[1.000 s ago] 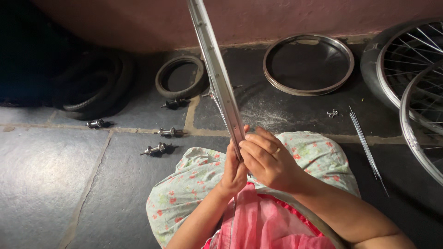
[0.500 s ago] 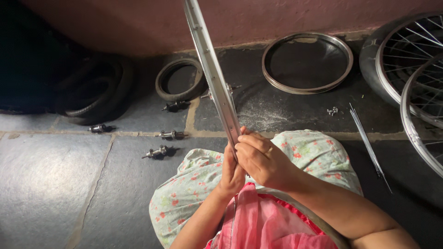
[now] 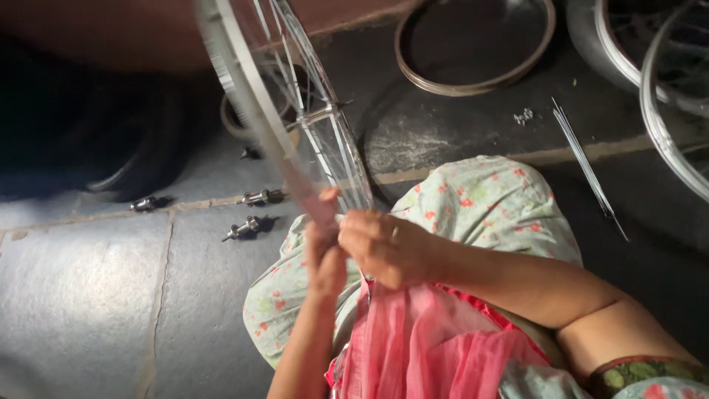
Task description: The person sits on the floor and installs metal spokes into a bicycle wheel rim and hub. They pick up spokes one at a time, thread them through the hub, and secure them into the rim holes, repeating the process to add multiple spokes.
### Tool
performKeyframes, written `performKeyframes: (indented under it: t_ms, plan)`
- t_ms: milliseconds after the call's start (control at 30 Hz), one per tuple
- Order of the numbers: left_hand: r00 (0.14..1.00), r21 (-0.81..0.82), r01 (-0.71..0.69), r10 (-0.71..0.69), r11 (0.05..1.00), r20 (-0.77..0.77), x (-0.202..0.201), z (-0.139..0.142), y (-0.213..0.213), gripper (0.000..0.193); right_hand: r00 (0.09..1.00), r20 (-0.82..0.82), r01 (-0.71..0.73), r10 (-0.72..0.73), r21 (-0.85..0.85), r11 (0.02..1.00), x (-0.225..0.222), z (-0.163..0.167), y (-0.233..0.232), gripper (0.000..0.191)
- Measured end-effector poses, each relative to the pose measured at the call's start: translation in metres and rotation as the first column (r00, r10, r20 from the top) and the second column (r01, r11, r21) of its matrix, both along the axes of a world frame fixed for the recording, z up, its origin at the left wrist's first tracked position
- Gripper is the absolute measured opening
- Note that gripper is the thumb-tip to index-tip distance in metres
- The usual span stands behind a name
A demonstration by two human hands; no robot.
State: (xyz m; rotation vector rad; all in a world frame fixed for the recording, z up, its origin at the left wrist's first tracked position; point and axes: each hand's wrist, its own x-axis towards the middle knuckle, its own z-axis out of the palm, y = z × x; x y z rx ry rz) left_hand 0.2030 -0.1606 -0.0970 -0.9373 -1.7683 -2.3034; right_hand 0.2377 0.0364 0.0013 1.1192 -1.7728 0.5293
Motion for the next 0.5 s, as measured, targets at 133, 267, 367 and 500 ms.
performKeyframes:
  t_ms: [133, 267, 367, 500]
  plan:
    - [0.996, 0.129, -0.088, 0.086, 0.988, 0.023, 0.002, 0.027, -0.054, 0.070, 0.997, 0.069, -0.022, 0.017, 0.075, 0.997, -0.004, -0.029, 0.007, 0.013]
    - [0.784, -0.295, -0.587, 0.438, 0.754, -0.439, -0.043, 0.093, -0.100, 0.078, 0.985, 0.137, 0.107, -0.106, 0.002, 0.994, -0.023, -0.060, 0.019, 0.009]
    - [0.798, -0.446, -0.603, 0.491, 0.662, -0.350, -0.099, 0.168, -0.130, 0.078, 0.959, 0.273, 0.078, -0.073, -0.007, 0.997, -0.032, -0.089, 0.018, 0.008]
    - [0.880, -0.625, -0.461, 0.416, 0.630, -0.230, -0.170, 0.242, -0.129, 0.065, 0.911, 0.398, 0.071, -0.106, 0.102, 0.992, -0.060, -0.133, 0.010, 0.009]
